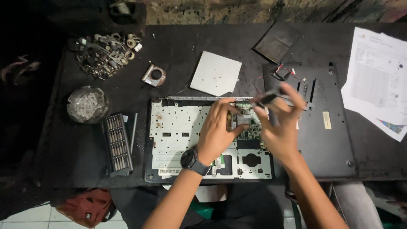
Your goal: The person uses a screwdriver to remove screws from a disassembled electronic device placed on their lap. They then place a black rectangular component onto the device's circuit board.
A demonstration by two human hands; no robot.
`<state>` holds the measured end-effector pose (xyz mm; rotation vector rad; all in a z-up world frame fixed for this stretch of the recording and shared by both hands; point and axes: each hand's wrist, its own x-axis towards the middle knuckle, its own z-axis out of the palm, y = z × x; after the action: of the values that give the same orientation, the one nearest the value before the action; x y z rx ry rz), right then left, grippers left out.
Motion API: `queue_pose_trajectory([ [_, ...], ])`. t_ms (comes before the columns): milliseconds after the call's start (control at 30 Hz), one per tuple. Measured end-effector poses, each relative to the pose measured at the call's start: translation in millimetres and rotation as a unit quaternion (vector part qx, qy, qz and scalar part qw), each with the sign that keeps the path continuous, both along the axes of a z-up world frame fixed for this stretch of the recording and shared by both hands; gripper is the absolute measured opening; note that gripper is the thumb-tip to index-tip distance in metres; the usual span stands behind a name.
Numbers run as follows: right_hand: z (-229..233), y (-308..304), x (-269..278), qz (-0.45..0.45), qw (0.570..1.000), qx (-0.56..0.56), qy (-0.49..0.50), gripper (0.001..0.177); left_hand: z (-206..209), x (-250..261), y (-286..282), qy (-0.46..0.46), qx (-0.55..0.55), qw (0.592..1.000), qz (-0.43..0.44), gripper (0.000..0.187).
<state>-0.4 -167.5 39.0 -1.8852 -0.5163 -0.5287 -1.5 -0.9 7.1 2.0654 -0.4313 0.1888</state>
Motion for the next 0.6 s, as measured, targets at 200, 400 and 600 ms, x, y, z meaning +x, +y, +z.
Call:
queue_pose_trajectory([
  [200, 4, -48, -116, 0.121, 0.899, 0.267, 0.325, 0.052, -1, 0, 7, 0.025, -0.106, 0.994, -0.008, 0.031],
  [400, -246, -118, -274, 0.252, 0.737, 0.342, 0.526, 0.108, 21, 2, 14, 0.152, -0.185, 0.971, 0.002, 0.027],
  [600, -386, -113, -335, 0.200, 0.680, 0.262, 0.655, 0.071, 47, -3, 33, 0.156, -0.316, 0.936, 0.016, 0.035],
])
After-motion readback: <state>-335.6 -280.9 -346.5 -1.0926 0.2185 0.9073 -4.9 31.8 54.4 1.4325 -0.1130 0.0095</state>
